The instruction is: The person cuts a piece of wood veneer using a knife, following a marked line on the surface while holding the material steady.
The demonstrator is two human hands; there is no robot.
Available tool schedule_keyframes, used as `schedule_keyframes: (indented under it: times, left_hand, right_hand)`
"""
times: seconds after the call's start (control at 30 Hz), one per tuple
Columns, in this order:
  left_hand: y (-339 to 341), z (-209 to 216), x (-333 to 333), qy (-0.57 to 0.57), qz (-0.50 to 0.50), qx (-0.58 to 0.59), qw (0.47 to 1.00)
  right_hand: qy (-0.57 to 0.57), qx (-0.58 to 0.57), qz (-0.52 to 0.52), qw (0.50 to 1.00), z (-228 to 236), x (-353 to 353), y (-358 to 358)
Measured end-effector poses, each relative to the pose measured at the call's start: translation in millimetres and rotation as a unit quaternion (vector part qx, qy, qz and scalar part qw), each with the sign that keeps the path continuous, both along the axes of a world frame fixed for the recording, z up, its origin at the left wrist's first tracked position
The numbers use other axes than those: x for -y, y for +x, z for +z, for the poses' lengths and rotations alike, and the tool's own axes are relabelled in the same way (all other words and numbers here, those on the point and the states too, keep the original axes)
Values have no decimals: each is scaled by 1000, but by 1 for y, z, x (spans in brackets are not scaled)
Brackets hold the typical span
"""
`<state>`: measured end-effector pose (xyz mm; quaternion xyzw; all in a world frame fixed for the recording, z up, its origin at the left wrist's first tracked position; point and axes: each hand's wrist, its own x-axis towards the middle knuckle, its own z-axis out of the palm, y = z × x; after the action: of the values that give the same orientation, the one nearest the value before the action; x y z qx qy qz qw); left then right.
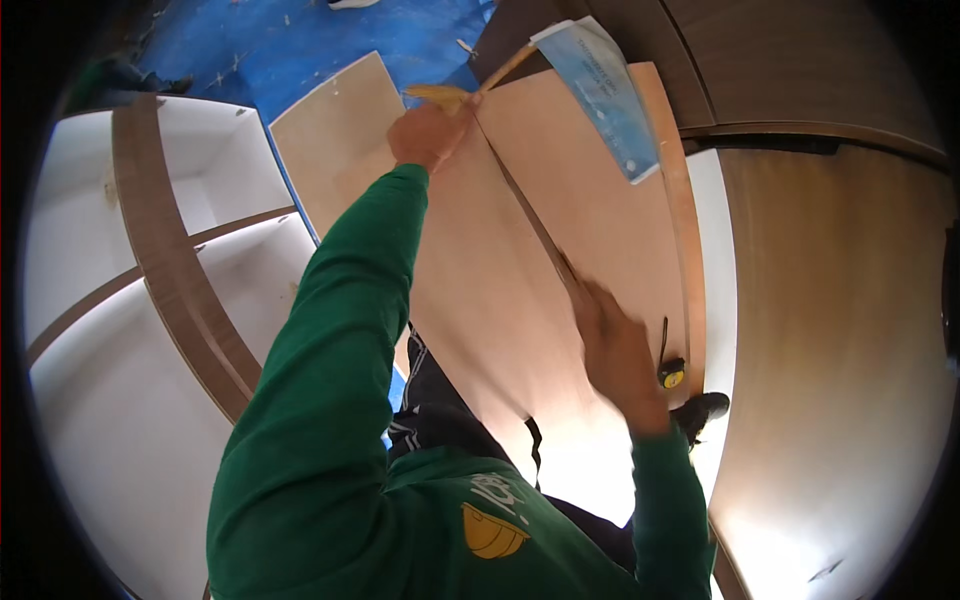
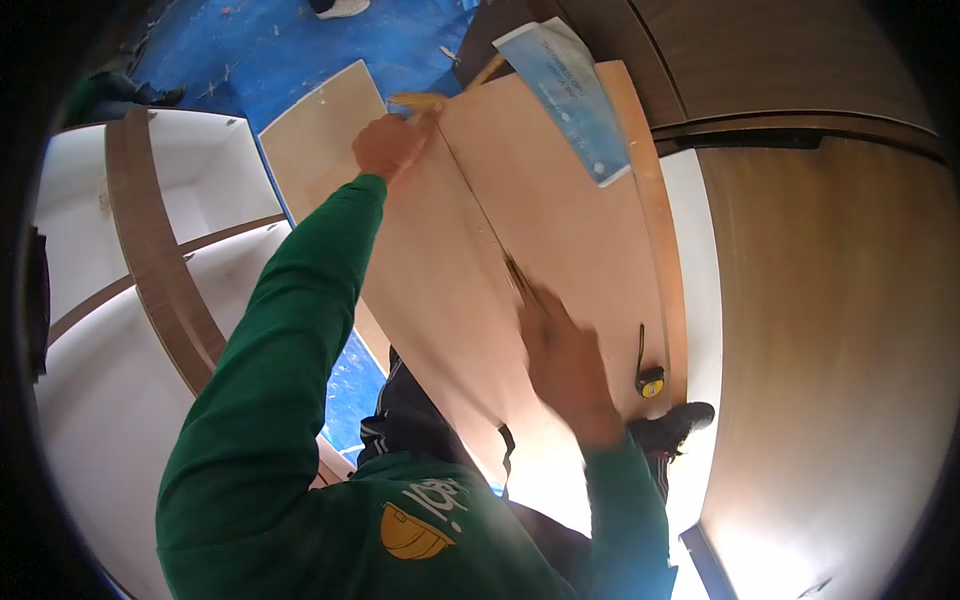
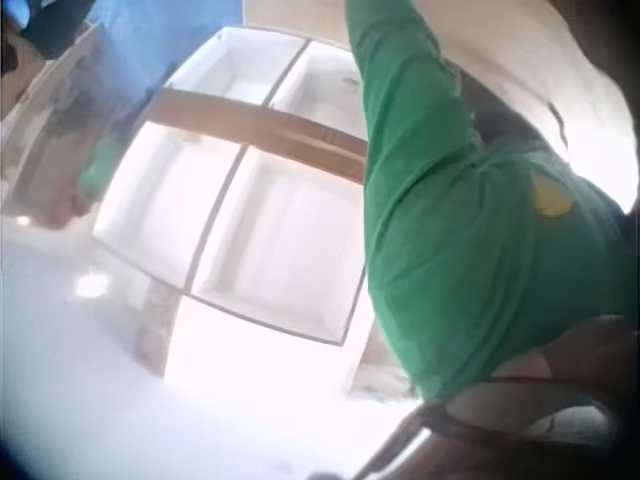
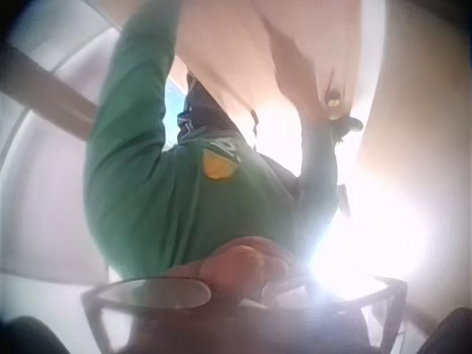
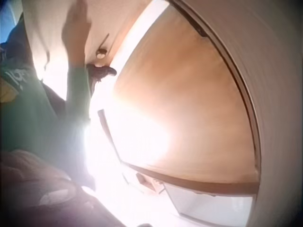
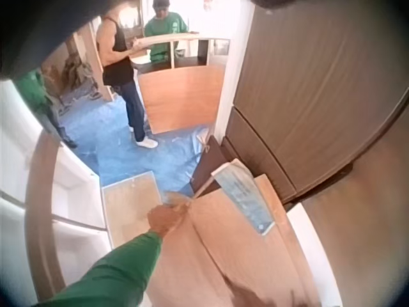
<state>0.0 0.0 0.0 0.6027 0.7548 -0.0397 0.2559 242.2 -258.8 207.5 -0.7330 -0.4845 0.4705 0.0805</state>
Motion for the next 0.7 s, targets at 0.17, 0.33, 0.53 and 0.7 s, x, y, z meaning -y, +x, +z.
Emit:
schedule_keyframes:
  times: [0.17, 0.33, 0.53, 0.7]
  left_hand:
    - [-3, 3, 2, -34, 5, 6, 999]
    - [-3, -6, 5, 15, 18, 34, 999]
    - [-5, 0, 2, -11, 19, 29, 999]
    - [2, 1, 4, 36, 21, 37, 998]
  right_hand:
    - [-64, 47, -5, 997, 122, 87, 16]
    - [47, 54, 106, 992, 22, 32, 7]
    - [125, -28, 13, 992, -106, -95, -53]
    - [67, -12, 1, 998, -28, -6, -17]
